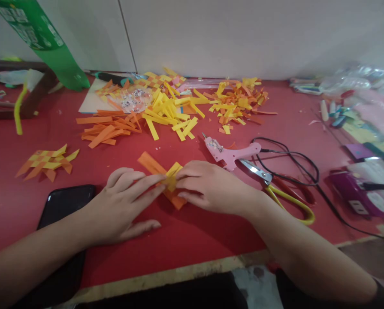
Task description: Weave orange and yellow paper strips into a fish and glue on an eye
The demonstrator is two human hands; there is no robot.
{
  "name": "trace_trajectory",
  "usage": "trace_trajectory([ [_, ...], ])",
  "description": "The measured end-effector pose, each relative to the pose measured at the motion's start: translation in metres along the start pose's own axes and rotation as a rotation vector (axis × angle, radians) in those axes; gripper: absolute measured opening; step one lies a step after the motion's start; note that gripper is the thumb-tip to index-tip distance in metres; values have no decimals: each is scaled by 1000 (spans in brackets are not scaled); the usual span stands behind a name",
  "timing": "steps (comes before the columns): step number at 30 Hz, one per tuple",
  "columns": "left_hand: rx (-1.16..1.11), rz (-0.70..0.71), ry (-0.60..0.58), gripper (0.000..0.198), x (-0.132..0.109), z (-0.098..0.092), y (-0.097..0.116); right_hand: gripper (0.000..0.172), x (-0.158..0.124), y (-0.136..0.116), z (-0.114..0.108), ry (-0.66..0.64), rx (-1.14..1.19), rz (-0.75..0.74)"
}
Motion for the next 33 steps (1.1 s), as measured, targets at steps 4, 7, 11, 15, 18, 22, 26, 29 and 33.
trace_trajectory([
  [4, 25, -51, 18, 70, -2, -3, -5, 20, -3, -10, 1, 41, -71, -78],
  [7, 3, -10, 48, 61, 0, -7, 0, 20, -3, -17, 5, 44, -106, -106],
  [11, -34, 32, 70, 54, 0, -10, 5, 23, -1, -20, 8, 54, -63, -70],
  [15, -74, 24, 90, 52, -1, -11, 3, 21, 0, -10, -5, 182, 20, 8],
  [18, -181, 65, 103, 47, 0, -10, 5, 26, 3, 6, -11, 231, -12, 104],
  [22, -256, 108, 138, 38, 1, -11, 6, 40, 7, 6, 4, 58, -57, 65],
  [26, -253, 109, 171, 33, 2, -14, 3, 40, 7, 3, 13, -34, -52, 91],
  [29, -297, 70, 172, 35, 2, -14, -3, 31, 7, 5, 17, -80, -25, 182],
  [33, -322, 6, 137, 31, 0, -8, -8, 32, 6, 2, 20, -124, 52, 213],
])
Point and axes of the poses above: each hand's wrist, its own x-axis towards the middle knuckle, its own z-axis out of the palm, y = z × x, the point moved 10 cm from there along x, towards the middle knuckle, and after that the axes turned 15 degrees about z, right-handed, at the moved point
